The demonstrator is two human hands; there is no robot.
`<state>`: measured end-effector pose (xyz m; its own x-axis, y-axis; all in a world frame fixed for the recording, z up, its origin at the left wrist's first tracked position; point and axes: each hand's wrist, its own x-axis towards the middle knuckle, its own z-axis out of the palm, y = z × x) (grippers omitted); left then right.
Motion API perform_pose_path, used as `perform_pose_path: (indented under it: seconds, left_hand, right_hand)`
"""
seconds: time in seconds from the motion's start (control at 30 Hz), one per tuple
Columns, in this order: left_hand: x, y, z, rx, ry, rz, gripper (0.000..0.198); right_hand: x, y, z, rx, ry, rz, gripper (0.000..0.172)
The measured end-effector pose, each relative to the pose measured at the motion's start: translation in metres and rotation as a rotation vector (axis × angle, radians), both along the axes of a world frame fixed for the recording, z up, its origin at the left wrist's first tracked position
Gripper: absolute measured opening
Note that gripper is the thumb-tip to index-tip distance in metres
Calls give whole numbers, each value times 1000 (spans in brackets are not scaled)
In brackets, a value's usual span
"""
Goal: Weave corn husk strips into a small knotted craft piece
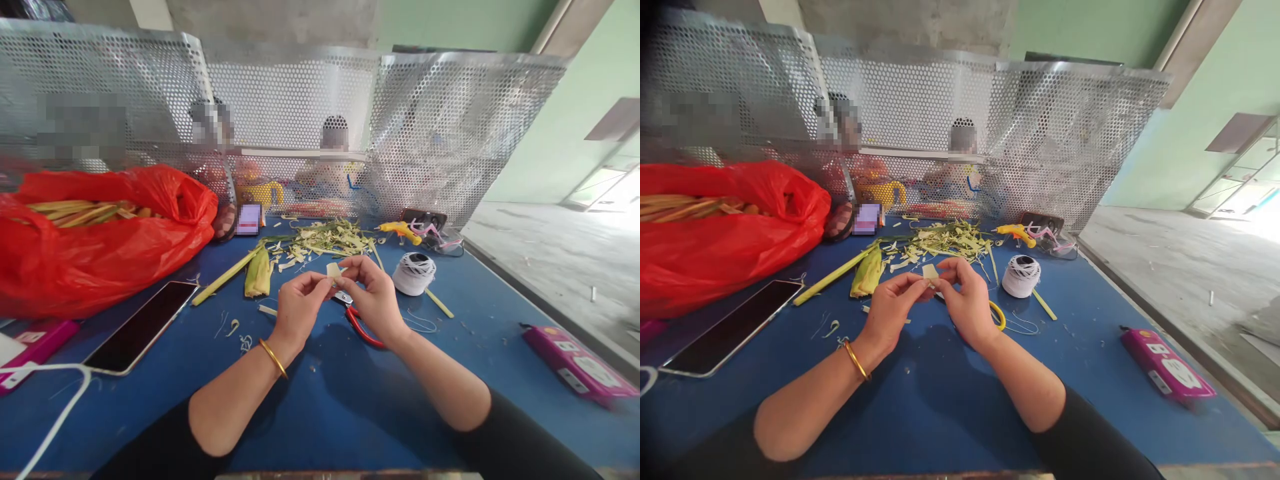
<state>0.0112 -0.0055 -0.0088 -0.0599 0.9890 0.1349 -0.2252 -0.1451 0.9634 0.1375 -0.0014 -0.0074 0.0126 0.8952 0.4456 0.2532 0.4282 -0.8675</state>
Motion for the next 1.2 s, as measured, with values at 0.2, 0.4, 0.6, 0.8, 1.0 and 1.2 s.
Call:
perform_pose_path:
  seconds: [0.2, 0.4, 0.6, 0.8, 1.0, 1.2]
  left_hand:
    - [-1, 1, 1, -56, -6, -8, 13]
    - [-4, 4, 2, -178, -137, -53, 20]
    - [-4, 4, 3, -222, -204, -79, 14]
    - [-3, 3, 3, -74, -74, -18, 8]
    - [-3, 3, 1, 3, 8, -16, 7]
    - [-4, 2, -2, 83, 132, -23, 7]
  right_hand:
    - [2, 1, -3, 87, -78, -22, 16]
    - [5, 1, -3, 361, -426, -16, 10]
    - [3, 0, 0, 305, -285, -3, 12]
    - [1, 0, 0, 126, -99, -10, 7]
    - [2, 4, -1, -28, 45, 47, 15]
    - [4, 6, -1, -55, 16, 65, 13]
